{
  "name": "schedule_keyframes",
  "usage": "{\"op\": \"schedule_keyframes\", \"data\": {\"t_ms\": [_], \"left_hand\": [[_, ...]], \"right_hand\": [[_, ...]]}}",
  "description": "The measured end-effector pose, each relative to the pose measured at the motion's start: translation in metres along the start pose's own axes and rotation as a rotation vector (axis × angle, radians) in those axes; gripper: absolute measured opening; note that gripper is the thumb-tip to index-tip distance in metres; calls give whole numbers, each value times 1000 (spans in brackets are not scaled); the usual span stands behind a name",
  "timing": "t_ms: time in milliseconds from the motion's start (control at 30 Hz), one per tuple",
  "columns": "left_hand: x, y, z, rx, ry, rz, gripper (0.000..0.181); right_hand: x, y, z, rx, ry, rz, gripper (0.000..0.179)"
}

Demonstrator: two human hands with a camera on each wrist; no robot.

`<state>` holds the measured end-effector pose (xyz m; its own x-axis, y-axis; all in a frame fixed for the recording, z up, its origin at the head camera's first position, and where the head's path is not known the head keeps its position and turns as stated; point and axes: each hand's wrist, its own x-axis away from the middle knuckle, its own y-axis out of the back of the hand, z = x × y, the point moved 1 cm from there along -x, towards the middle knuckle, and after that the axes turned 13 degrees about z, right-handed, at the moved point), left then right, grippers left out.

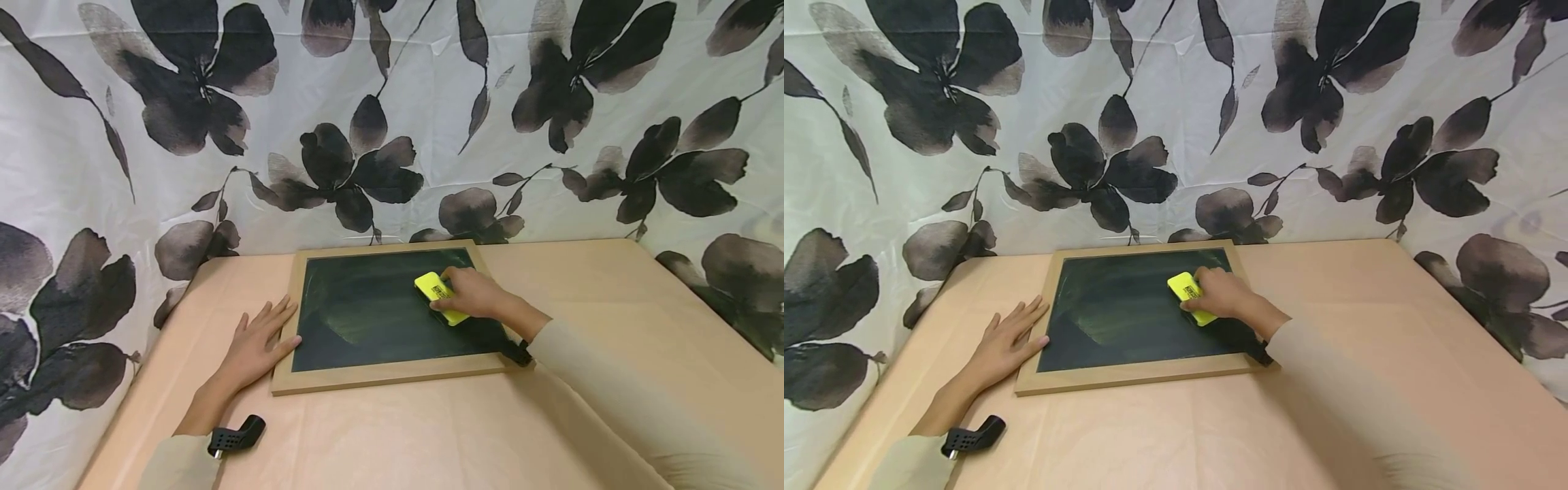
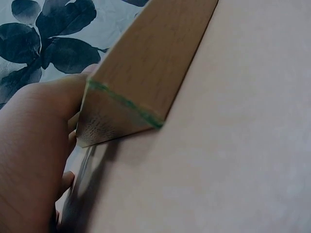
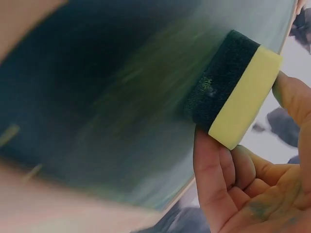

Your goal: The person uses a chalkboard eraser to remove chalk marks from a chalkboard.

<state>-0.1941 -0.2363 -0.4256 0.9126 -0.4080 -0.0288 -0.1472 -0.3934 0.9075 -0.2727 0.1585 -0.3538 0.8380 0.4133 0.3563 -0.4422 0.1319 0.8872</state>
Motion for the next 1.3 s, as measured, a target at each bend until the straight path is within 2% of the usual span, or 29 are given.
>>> {"op": "schedule_keyframes", "data": {"t_ms": [267, 600, 800, 967, 1300], "left_hand": [[1, -2, 1, -7, -8, -10, 68], [5, -3, -2, -23, -8, -19, 67], [7, -4, -5, -5, 1, -22, 67], [9, -3, -2, 4, 15, -21, 67], [3, -4, 0, 8, -12, -32, 67]], "right_hand": [[17, 3, -38, -10, -42, -31, 77], [22, -6, -55, -149, 11, -91, 76], [23, -7, -51, -119, 21, -133, 74], [15, -9, -40, -103, 31, -158, 72], [-3, -9, -8, -119, 76, -122, 69]]}}
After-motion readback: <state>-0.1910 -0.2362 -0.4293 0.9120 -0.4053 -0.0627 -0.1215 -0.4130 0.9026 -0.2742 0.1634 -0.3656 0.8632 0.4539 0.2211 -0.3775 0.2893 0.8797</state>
